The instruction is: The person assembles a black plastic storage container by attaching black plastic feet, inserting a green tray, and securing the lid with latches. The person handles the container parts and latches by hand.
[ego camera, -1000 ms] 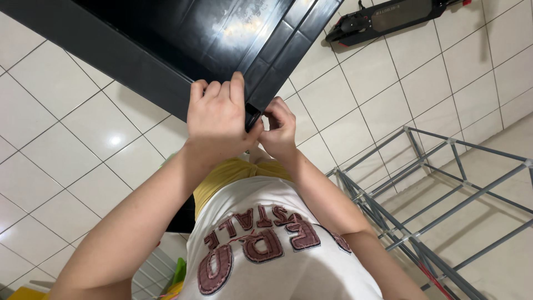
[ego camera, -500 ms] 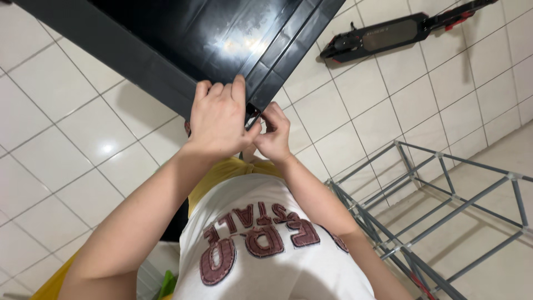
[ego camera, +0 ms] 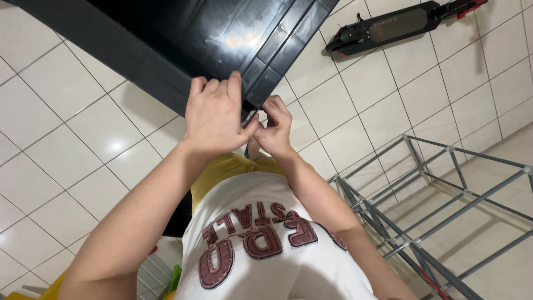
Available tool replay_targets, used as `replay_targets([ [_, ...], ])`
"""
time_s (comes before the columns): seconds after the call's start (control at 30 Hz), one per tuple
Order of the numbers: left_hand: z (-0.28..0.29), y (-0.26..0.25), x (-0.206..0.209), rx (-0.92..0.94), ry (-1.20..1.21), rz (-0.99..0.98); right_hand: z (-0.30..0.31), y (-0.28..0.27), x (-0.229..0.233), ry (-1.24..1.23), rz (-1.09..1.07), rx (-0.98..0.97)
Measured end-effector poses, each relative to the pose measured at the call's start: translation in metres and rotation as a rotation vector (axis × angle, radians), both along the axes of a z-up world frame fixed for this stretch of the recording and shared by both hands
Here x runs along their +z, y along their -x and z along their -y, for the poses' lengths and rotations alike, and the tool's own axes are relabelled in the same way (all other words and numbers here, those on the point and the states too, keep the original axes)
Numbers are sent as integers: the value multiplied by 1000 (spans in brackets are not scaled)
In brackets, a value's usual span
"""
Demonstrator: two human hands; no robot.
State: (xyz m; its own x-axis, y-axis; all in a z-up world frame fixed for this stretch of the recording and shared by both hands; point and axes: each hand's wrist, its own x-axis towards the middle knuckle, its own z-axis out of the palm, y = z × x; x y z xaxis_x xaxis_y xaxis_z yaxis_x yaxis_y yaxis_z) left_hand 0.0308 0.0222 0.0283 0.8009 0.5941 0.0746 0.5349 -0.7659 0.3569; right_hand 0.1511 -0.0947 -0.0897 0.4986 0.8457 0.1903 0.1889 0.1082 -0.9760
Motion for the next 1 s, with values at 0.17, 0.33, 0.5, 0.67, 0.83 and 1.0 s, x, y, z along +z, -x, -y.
replay_targets([
  [0.17, 2, -4, -7, 30, -7, 82, 2, 2, 3, -18, -68, 22],
  [0.33, 0, -4, -8, 26, 8, 113, 0, 0, 4, -40, -37, 6],
  [0.5, -4, -3, -7, 20, -11, 58, 2, 1, -3, 34, -91, 30],
  [0.67, -22, -24, -2, 52, 24, -44, 1, -2, -1, 195, -11, 101],
  [0.83, -35, -41, 4, 8, 41, -57, -5, -9, 6, 57, 150, 79],
  [1.0, -39, -21, 18, 17, 71, -83, -11, -14, 12, 53, 197, 93],
])
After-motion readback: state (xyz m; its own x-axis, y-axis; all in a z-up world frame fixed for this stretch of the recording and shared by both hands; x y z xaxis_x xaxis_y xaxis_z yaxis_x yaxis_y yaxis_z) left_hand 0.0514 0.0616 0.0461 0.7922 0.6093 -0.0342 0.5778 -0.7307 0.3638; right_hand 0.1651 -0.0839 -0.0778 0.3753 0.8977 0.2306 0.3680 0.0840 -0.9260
